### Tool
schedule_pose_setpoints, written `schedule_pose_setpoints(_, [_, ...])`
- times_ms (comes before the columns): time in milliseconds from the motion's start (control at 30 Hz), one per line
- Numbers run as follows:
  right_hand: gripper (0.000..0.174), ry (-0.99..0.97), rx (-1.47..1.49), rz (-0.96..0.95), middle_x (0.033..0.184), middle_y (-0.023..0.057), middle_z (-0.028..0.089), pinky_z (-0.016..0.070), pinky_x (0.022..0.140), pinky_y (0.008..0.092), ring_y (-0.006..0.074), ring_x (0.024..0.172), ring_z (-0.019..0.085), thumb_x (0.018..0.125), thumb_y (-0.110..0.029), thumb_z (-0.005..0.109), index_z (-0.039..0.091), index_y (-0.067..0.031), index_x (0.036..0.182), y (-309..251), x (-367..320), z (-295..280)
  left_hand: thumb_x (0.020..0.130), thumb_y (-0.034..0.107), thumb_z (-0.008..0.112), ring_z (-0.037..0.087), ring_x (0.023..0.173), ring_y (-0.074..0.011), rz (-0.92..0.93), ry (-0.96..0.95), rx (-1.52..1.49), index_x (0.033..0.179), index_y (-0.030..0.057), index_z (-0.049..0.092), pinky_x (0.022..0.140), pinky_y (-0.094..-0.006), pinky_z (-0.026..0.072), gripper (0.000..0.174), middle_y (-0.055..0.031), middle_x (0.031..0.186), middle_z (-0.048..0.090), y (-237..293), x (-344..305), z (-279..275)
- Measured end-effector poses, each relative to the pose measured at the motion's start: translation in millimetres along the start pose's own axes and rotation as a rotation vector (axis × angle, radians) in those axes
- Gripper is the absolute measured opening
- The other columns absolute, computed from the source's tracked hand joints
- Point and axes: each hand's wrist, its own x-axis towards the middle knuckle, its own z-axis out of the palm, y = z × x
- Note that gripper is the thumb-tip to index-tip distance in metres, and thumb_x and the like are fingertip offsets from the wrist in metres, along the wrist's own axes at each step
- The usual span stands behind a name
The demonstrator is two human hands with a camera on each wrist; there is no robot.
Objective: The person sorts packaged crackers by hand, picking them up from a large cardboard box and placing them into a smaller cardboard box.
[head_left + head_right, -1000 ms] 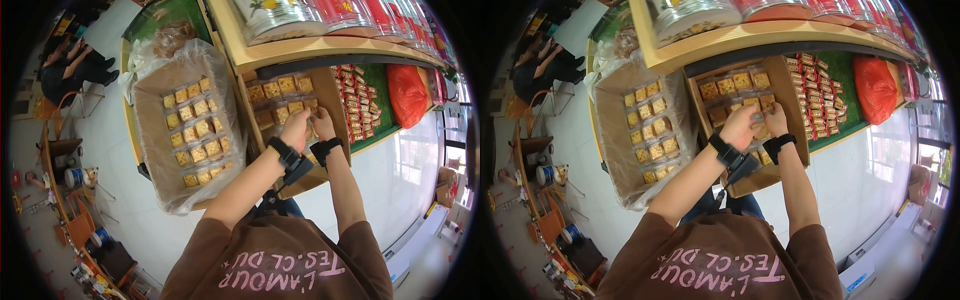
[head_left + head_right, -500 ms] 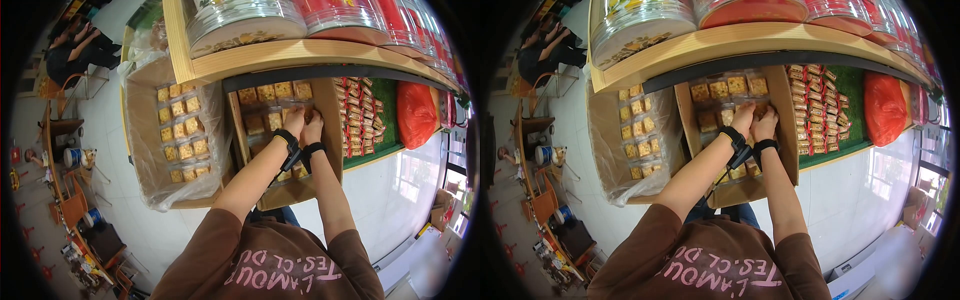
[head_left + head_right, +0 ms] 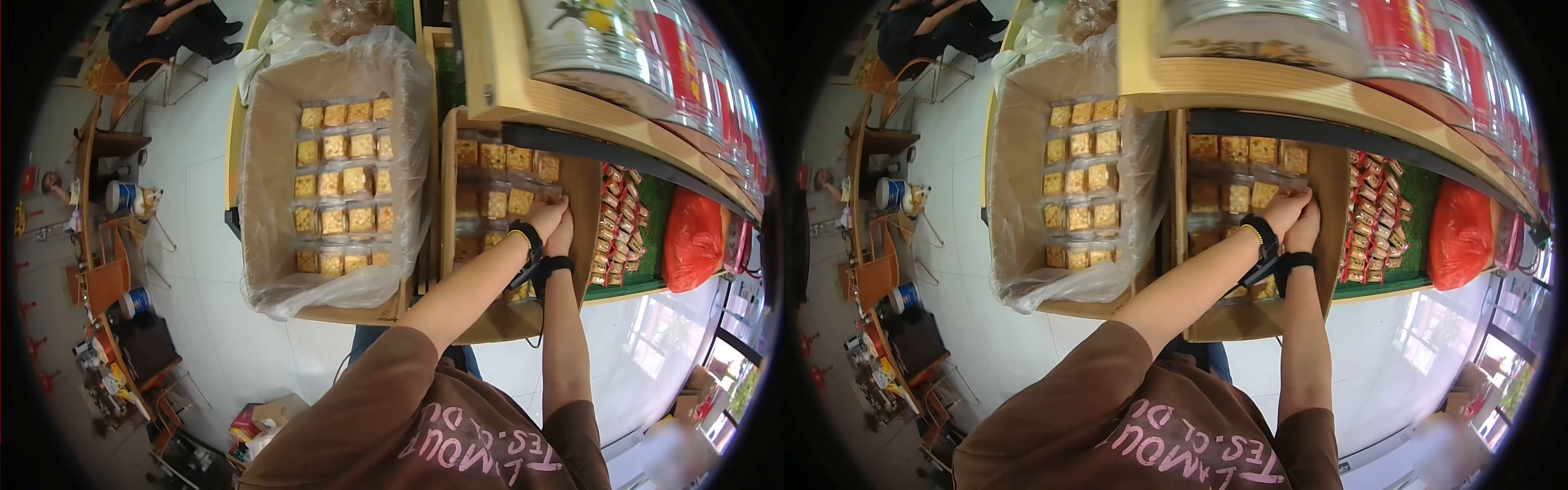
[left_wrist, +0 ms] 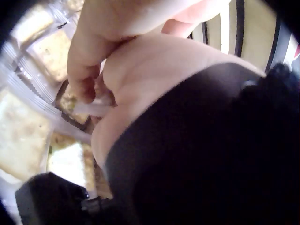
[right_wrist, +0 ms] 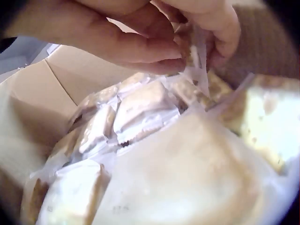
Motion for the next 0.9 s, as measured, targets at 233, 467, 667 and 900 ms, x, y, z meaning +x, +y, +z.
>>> schedule_pose_setpoints(233, [0.041,-0.165,-0.443,-0.409,0.115,0.0131,0.043,0.0375,0.088,0.0298,0.0210,0.106,0.045,0.077,0.000,0.051,0.042,0.0006,0.117,-139.8,-125.2,68.5,0.083,0.018,0.053,0.051,0.078,-0.0163,0.281,0.043,0.164,0.094,0.0010,0.041,0.067,-0.0292,0.0429,0.024,-0.0103,0.086,0.052,56.2,-81.8,-3.8])
schedule_pose_setpoints(467, [0.037,-0.181,-0.638,-0.471,0.109,0.0104,0.043,0.0425,0.070,0.0241,0.0162,0.089,0.047,0.072,0.003,0.056,0.050,-0.0025,0.109,-231.0,-233.6,142.9,0.086,0.008,0.046,0.049,0.083,-0.0114,0.294,-0.219,0.021,0.103,0.0012,0.039,0.068,-0.0230,0.0426,0.019,-0.0076,0.097,0.045,149.9,-227.8,-70.7])
schedule_pose_setpoints(667, [0.034,-0.401,-0.743,-0.619,0.102,0.0109,0.046,0.0444,0.065,0.0258,0.0208,0.088,0.050,0.068,-0.002,0.064,0.054,-0.0047,0.100,-230.1,-262.2,223.4,0.086,0.010,0.048,0.050,0.080,-0.0090,0.296,-0.204,-0.143,0.109,0.0033,0.040,0.065,-0.0212,0.0439,0.024,-0.0035,0.095,0.045,193.7,-270.0,-169.2])
schedule_pose_setpoints(900, [0.047,-0.491,-0.889,-0.474,0.108,0.0212,0.040,0.0426,0.081,0.0379,0.0377,0.097,0.046,0.065,-0.004,0.062,0.047,-0.0034,0.109,-101.2,-235.3,321.8,0.083,0.006,0.050,0.053,0.061,-0.0102,0.078,0.114,-0.090,0.093,0.0030,0.053,0.050,-0.0237,0.0440,0.011,-0.0022,0.078,0.054,195.2,-191.5,-297.9])
